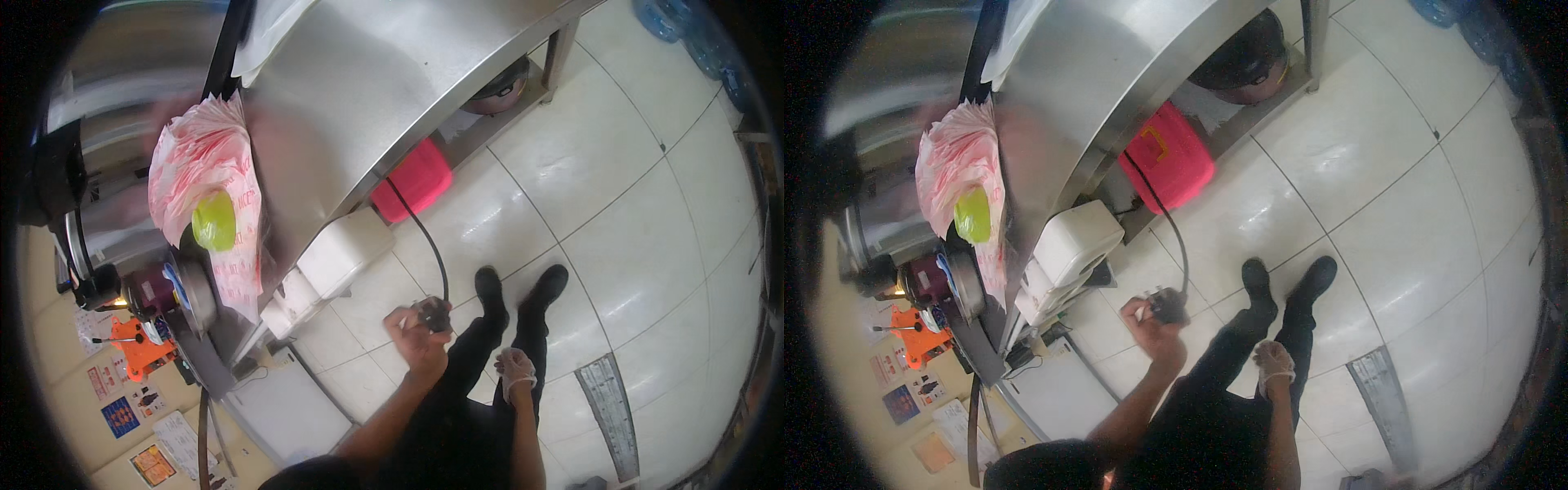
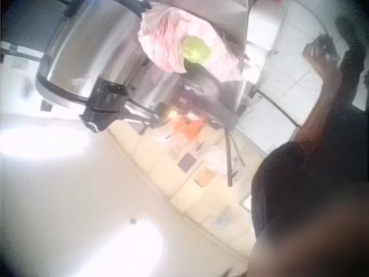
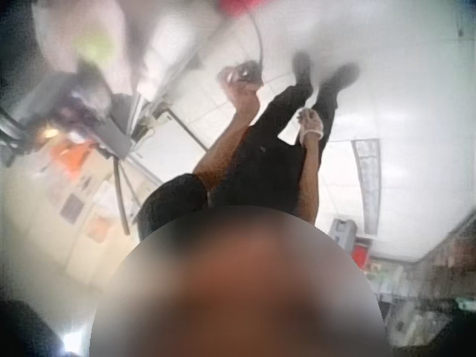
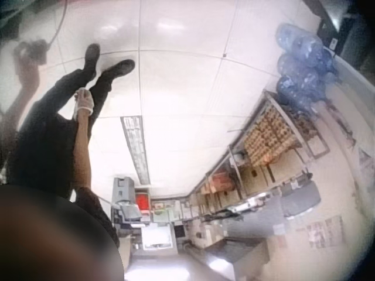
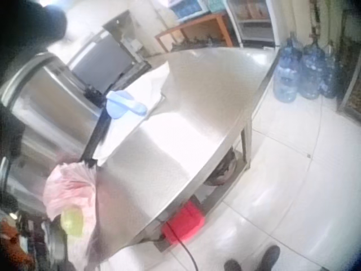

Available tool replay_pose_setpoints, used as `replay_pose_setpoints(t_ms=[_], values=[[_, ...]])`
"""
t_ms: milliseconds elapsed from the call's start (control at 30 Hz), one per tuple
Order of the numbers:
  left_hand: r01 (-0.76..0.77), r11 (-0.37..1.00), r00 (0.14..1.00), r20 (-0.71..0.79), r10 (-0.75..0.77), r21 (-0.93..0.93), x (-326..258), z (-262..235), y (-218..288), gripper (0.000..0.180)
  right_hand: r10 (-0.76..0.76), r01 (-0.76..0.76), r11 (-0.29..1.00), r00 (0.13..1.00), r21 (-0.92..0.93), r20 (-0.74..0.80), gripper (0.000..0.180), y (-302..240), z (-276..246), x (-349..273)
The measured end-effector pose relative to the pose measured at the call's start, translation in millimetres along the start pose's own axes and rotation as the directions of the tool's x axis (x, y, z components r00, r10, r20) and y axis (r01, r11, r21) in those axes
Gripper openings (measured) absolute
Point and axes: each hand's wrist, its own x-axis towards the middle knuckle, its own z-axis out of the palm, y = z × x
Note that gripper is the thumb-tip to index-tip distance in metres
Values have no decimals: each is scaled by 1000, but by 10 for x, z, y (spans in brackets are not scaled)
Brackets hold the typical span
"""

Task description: The person scoops cooked rice from a large metal pot into a plastic container using a white plastic spatula. They repeat this process until the pot is empty, then place the container on a stainless steel counter.

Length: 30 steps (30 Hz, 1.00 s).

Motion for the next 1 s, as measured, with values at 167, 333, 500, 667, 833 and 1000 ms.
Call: replay_pose_setpoints(t_ms=[167,333,500,667,833,1000], values=[[29,999,980,-196,-32,-16,411,111,428,33,31,-30,999,998,-29,46,27,115,-140,68],[-63,991,975,-206,87,120,687,69,560,17,84,-78,988,996,-131,39,21,189,-189,147],[70,996,959,-281,-50,62,676,223,591,26,49,-50,999,999,13,21,18,188,-242,118],[35,977,942,-332,38,212,663,305,606,34,30,-30,1000,999,0,20,19,11,-288,75],[85,954,945,-326,14,287,674,255,703,34,36,-36,999,998,14,49,18,-165,-256,62],[104,977,919,-392,-22,188,639,337,652,27,122,-123,992,992,26,17,15,-229,-259,60]])
